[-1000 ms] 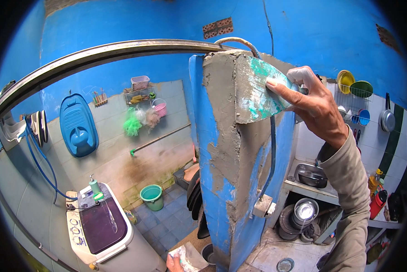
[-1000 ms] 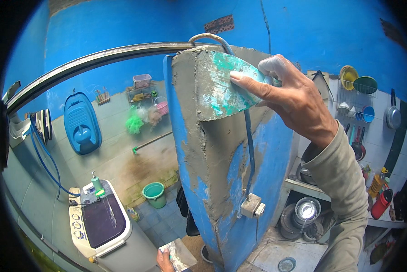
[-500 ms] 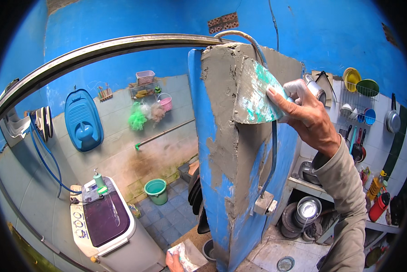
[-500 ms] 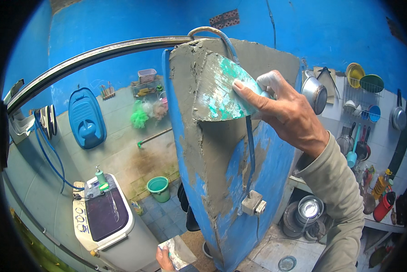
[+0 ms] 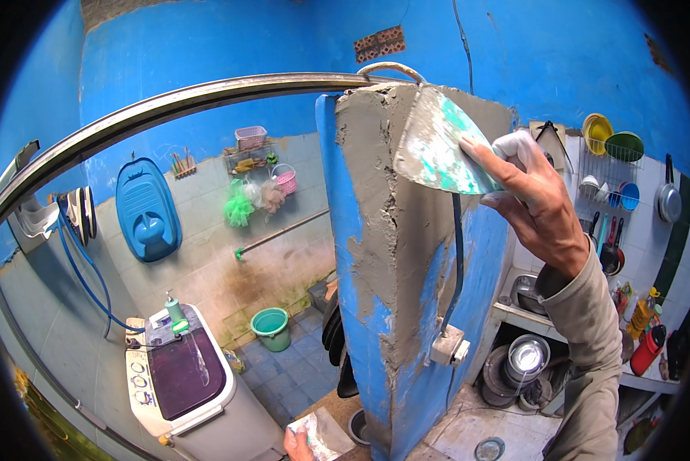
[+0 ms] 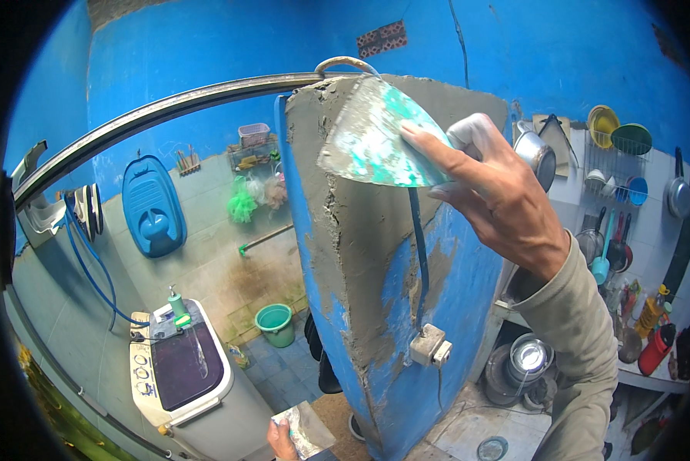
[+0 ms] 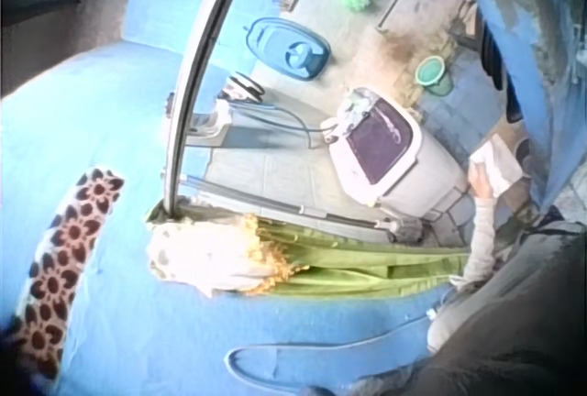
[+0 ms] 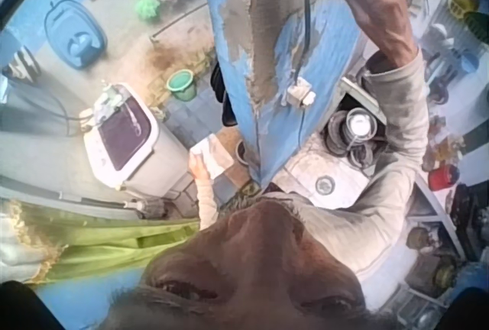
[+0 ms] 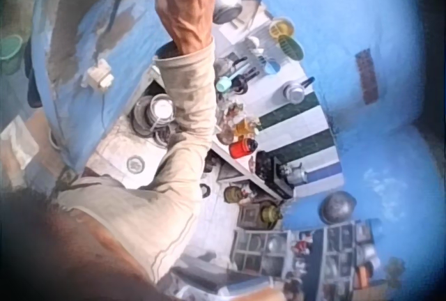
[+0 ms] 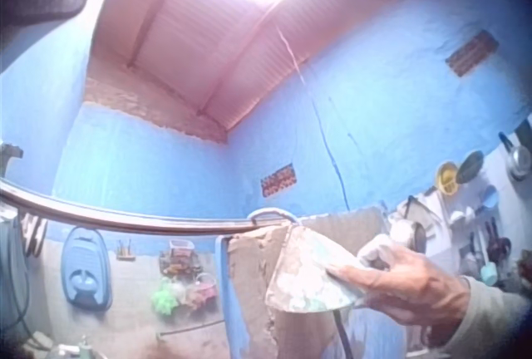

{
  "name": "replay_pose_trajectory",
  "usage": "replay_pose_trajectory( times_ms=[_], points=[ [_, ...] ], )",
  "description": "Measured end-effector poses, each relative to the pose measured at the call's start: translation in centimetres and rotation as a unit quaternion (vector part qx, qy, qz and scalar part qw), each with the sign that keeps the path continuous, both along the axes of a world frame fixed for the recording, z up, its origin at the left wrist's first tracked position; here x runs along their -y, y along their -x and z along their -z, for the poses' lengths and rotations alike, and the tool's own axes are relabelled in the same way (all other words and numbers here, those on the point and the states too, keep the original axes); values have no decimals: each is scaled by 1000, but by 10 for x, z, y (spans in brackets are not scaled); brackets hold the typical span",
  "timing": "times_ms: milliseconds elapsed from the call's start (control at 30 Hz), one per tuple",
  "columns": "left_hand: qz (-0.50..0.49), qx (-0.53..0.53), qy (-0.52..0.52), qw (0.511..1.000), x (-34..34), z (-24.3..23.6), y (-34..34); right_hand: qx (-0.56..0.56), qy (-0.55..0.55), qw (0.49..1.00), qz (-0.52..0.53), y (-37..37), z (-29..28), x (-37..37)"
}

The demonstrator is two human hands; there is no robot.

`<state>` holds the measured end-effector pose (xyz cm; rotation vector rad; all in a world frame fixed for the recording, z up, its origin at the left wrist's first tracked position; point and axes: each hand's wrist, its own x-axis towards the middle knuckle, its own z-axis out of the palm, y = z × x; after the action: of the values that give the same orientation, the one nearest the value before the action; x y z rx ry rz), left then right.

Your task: The person applies plaster to a vertical blue wall using a trowel and a hawk. They repeatedly scoop plaster from the hawk and spread it onto the wall, smoothing the surface with the trowel. The person occasionally uses their hand to smooth the plaster.

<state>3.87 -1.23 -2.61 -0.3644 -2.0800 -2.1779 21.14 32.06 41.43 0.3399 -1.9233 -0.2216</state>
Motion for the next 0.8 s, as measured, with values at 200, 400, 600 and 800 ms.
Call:
replay_pose_trajectory(
  times_ms=[200,400,600,800],
  points=[
    [4,5,14,1000,-6,-2,3,-5,-22,1000,-19,15,-5,5],
    [-2,38,3,999,-10,-5,1,21,7,1000,10,15,16,7],
    [21,38,18,999,-7,8,7,62,67,996,21,8,54,17],
    [67,-14,-65,996,-15,10,17,105,111,987,44,-1,93,27]
  ],
)
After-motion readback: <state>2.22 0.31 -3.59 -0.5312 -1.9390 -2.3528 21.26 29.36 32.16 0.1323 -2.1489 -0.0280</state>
